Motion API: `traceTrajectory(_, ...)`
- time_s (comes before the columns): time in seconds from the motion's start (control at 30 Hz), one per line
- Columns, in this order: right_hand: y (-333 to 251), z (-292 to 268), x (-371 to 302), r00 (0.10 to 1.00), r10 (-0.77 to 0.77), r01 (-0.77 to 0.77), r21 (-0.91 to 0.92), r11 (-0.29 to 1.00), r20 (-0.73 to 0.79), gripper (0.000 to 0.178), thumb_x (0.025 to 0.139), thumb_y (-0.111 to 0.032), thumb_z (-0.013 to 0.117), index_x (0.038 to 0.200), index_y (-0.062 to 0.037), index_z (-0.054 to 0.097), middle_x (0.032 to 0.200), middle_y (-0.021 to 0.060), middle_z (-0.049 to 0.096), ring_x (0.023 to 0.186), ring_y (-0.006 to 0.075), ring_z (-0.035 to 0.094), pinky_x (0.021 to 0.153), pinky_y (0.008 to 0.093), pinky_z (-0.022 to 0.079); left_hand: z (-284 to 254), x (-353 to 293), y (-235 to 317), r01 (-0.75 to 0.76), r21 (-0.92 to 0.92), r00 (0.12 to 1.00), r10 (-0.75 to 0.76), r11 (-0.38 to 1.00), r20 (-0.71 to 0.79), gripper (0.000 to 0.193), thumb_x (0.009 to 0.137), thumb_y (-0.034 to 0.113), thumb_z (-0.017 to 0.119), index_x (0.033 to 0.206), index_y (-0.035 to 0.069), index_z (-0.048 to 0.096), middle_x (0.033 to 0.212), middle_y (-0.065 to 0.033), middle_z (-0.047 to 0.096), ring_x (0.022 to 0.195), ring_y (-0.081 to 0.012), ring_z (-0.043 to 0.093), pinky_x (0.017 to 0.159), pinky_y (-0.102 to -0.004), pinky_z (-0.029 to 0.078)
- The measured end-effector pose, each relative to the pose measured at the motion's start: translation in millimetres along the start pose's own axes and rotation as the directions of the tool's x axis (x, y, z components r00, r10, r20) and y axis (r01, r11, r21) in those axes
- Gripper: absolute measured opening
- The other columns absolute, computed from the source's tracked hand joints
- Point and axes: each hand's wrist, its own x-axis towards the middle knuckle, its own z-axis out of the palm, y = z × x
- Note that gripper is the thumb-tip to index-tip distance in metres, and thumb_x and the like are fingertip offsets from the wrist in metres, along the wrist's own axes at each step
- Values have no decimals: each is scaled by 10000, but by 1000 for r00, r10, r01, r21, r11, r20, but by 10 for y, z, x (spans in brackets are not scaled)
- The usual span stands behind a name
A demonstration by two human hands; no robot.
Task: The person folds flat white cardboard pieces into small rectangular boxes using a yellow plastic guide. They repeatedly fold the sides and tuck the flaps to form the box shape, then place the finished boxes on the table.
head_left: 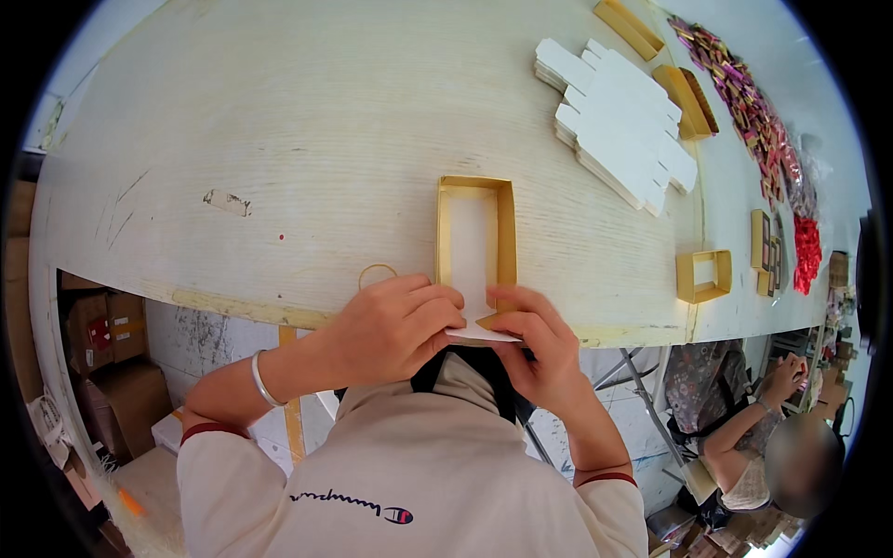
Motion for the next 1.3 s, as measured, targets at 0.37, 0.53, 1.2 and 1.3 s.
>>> traceTrajectory(0.37, -121, 89, 123, 936, 341, -310, 251, 917, -91, 222, 826, 73, 656, 1035, 26, 599, 1013, 169, 552, 618, 219, 542, 569, 317, 474, 58, 25, 115, 275, -197, 940, -306, 941, -151, 242, 836, 31, 639, 1055, -11, 545, 1219, -163, 508, 686, -196, 557, 599, -303, 478)
traceTrajectory(0.53, 53, 140, 77, 984, 16, -19, -15, 1000, -176, 373, 811, 73, 675, 1163, 26, 562, 1141, 198, 550, 604, 200, 552, 569, 281, 490, 83, -2, 130, 242, -69, 948, -251, 968, -195, 303, 827, 29, 633, 1121, 29, 560, 1270, -164, 486, 637, -177, 586, 567, -309, 499)
traceTrajectory(1.2, 74, -29, 127, 985, -138, 166, -395, 904, 100, 227, 703, -27, 689, 912, 20, 613, 1160, 172, 527, 928, 295, 580, 719, 371, 482, 46, 5, 57, 12, 311, 997, 13, 950, -77, 174, 725, 41, 706, 895, 36, 672, 868, -62, 645, 608, -184, 578, 478, -280, 449)
traceTrajectory(1.3, 50, -49, 164, 981, -30, 101, -372, 923, 193, 203, 699, -19, 653, 894, 12, 606, 1165, 150, 519, 948, 293, 570, 727, 351, 473, 31, 50, 79, 100, 212, 995, -94, 972, -38, 137, 732, 18, 683, 866, 39, 661, 826, -56, 638, 603, -200, 586, 470, -288, 445)
